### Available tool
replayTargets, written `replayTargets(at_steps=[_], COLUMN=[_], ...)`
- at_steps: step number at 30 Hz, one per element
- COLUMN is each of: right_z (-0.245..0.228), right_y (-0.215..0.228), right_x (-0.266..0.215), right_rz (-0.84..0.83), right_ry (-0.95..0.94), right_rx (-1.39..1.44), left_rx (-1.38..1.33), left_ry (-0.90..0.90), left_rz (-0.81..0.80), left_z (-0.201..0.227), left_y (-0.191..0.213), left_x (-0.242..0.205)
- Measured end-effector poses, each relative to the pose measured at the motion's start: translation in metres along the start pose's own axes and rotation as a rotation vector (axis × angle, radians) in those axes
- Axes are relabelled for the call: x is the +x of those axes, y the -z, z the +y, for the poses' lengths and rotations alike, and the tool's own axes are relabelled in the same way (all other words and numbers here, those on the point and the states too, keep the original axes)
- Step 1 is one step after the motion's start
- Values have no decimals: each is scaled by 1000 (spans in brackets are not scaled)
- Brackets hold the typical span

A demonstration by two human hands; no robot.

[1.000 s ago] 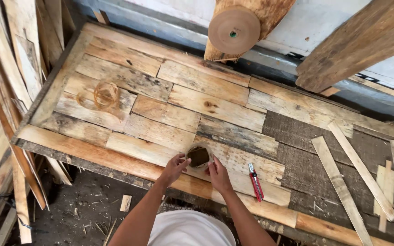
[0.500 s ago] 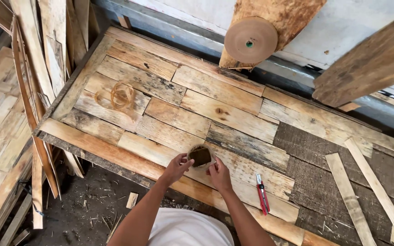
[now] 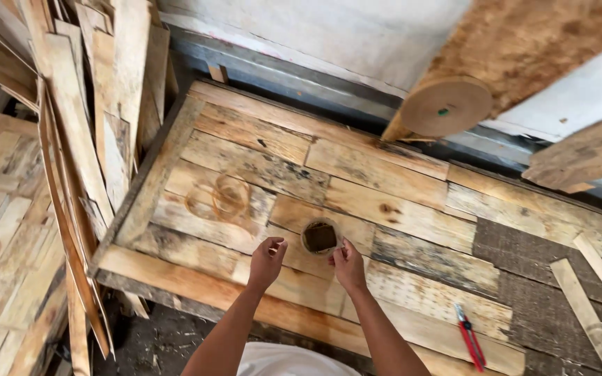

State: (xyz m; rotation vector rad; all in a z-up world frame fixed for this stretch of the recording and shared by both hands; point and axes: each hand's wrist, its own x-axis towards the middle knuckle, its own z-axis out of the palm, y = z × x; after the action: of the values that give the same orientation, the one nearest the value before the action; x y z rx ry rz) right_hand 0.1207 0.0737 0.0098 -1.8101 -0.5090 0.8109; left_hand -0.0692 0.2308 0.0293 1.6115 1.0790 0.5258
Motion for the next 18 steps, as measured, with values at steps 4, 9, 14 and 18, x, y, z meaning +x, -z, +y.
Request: replayTargets(at_steps=[4,9,14,18], right_z=[7,25,-41,-42], right_y=[-60,-89,-108,-117], right_x=[41,71,46,28], right_rz=[110,316,446,629], right_ry=[-34,-99,-208,-29], right_rx=[15,81,110,-326], left_rx=[136,398,451,310], left_ry=[-88,-328,-216,-283], left_rz=[49,119,-148,-74], left_z=[-25,-25,-47,-54], left_y=[59,109,128,136], left_x=[43,75,99,103])
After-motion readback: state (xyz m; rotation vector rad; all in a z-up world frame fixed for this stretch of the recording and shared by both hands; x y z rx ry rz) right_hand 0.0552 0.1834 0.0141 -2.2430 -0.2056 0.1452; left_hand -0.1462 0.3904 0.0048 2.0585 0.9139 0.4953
